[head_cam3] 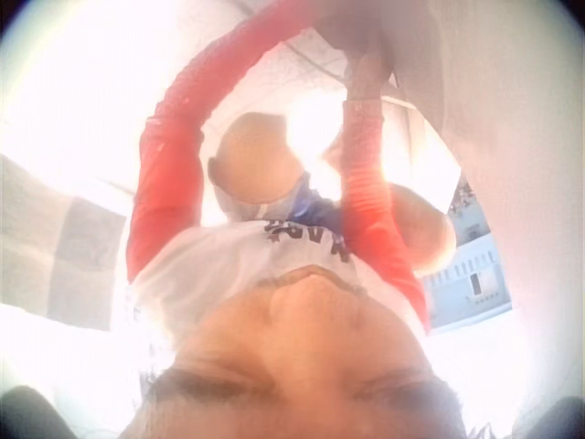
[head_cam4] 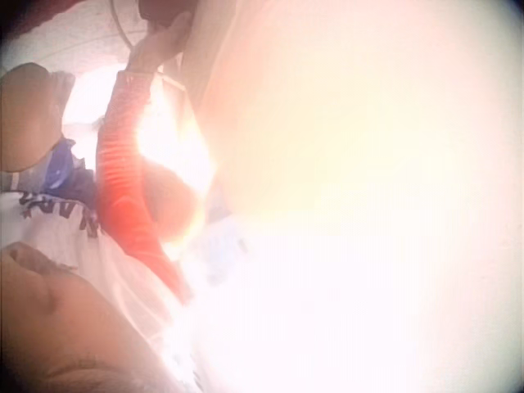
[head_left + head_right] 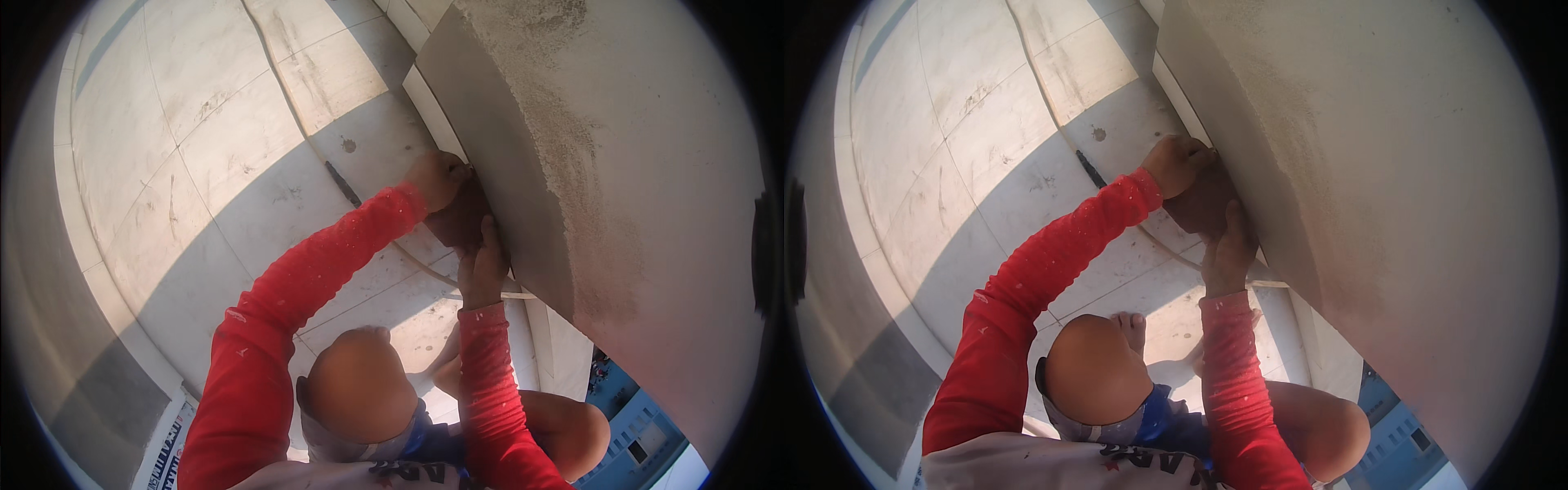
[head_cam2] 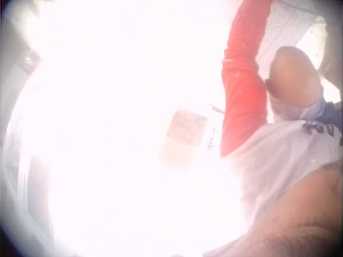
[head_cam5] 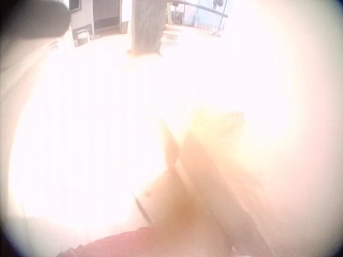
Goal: The person sands a section of a white wall using a sanding block. They move the block in circular and back-and-forth motions to smooth the surface, occasionally adjusting their position and the sanding block.
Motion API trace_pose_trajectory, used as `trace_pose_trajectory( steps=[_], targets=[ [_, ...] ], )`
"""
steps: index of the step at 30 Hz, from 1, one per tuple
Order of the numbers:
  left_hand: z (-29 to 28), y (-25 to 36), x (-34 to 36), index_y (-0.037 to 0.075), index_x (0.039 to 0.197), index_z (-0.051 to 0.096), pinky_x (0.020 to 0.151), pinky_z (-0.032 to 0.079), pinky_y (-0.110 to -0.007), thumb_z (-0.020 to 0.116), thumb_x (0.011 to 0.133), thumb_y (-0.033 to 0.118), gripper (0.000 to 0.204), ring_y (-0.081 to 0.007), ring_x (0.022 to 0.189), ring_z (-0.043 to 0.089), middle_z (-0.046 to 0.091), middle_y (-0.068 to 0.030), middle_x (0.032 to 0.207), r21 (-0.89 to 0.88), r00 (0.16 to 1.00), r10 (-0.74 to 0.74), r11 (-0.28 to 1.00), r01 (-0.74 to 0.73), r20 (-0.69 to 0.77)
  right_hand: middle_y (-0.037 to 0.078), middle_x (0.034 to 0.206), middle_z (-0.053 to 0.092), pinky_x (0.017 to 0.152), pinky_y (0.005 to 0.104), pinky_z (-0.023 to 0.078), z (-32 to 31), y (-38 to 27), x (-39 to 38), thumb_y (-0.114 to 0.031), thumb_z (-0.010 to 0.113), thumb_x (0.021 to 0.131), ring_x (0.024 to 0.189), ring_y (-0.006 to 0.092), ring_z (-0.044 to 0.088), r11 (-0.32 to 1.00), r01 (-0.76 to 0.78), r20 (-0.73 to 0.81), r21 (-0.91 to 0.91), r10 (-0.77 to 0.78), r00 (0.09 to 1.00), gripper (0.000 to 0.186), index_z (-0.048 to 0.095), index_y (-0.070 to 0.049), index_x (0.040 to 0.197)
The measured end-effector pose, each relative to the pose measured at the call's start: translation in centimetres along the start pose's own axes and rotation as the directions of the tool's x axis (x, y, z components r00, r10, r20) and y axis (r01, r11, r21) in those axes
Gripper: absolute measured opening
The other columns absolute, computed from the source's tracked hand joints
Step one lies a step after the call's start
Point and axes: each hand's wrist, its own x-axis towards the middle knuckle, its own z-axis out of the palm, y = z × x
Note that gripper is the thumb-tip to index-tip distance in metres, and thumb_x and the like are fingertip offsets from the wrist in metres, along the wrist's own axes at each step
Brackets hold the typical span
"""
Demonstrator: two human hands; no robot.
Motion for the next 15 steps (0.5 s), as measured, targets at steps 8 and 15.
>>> trace_pose_trajectory(
  steps=[8, 15],
  targets=[
    [-13.5, 3.8, 8.0, 0.006, 0.105, 0.079, 0.091, 0.058, -0.043, 0.061, 0.094, 0.028, 0.030, -0.0328, 0.096, 0.075, 0.077, -0.0190, 0.105, 0.233, 0.929, -0.276, 0.914, 0.333, -0.247, 0.008, 0.132, 0.062, 0.095, 0.0449, 0.055, 19.0, 1.4, 4.5, -0.022, 0.058, 0.104, 0.114, 0.0229, 0.064, 0.995, -0.090, -0.025, -0.032, 0.090, 0.996, 0.039, 0.053, -0.009, 0.141],
    [-14.2, 3.8, -11.0, -0.001, 0.112, 0.075, 0.095, 0.053, -0.044, 0.057, 0.099, 0.032, 0.040, -0.0374, 0.104, 0.071, 0.075, -0.0215, 0.110, -0.250, 0.615, -0.461, 0.882, 0.401, -0.639, 0.005, 0.119, 0.070, 0.077, 0.0324, 0.058, 17.0, -3.4, -4.2, -0.032, 0.065, 0.102, 0.100, 0.0143, 0.069, 0.670, 0.085, 0.484, -0.738, 0.437, 0.758, 0.039, 0.062, -0.008, 0.133]
  ],
)
